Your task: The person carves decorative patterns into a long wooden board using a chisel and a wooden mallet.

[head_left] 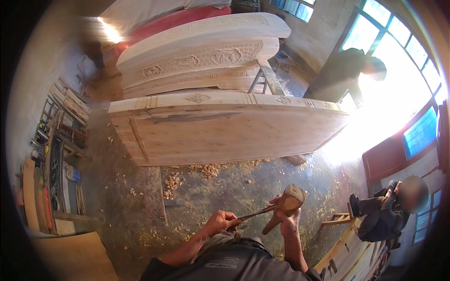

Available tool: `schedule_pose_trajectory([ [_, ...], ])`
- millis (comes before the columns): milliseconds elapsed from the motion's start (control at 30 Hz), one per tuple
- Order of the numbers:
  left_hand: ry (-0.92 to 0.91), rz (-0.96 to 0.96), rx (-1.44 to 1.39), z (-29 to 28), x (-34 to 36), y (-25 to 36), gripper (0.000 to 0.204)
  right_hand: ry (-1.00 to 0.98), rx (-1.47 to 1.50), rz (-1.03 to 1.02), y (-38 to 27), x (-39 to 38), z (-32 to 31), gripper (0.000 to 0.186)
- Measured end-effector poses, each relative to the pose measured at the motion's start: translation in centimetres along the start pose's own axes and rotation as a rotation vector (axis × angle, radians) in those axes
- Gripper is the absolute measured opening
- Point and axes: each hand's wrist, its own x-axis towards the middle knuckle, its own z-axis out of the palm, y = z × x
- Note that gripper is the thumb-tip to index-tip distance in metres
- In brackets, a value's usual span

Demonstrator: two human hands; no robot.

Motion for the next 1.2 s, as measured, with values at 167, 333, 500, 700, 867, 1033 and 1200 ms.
schedule_pose_trajectory([
  [167,0.438,0.135,0.501,-3.9,0.3,2.1,0.022,-0.106,-0.241,0.023,-0.2,4.5,3.0,0.044],
  [333,0.496,0.468,0.643,-4.5,1.3,8.7,0.019,-0.376,-0.573,-0.032,1.2,10.3,5.8,0.049],
  [500,0.52,0.497,0.614,-5.3,3.5,12.9,0.022,-0.622,-0.537,-0.192,1.8,17.4,10.4,0.058],
  [700,0.595,0.555,0.664,-9.7,4.9,16.8,0.023,-0.762,-0.318,-0.194,-0.6,24.0,16.2,0.061],
  [867,0.692,0.43,0.255,-13.4,4.8,24.4,0.013,-0.578,-0.082,-0.036,-0.6,27.3,16.1,0.071],
  [1033,0.775,0.913,-0.029,-21.0,3.8,30.7,0.015,-0.192,0.346,0.01,0.3,28.5,15.8,0.068],
  [1200,0.693,0.985,-0.05,-27.4,5.7,35.0,0.034,0.159,0.173,-0.041,1.4,26.8,18.7,0.054],
])
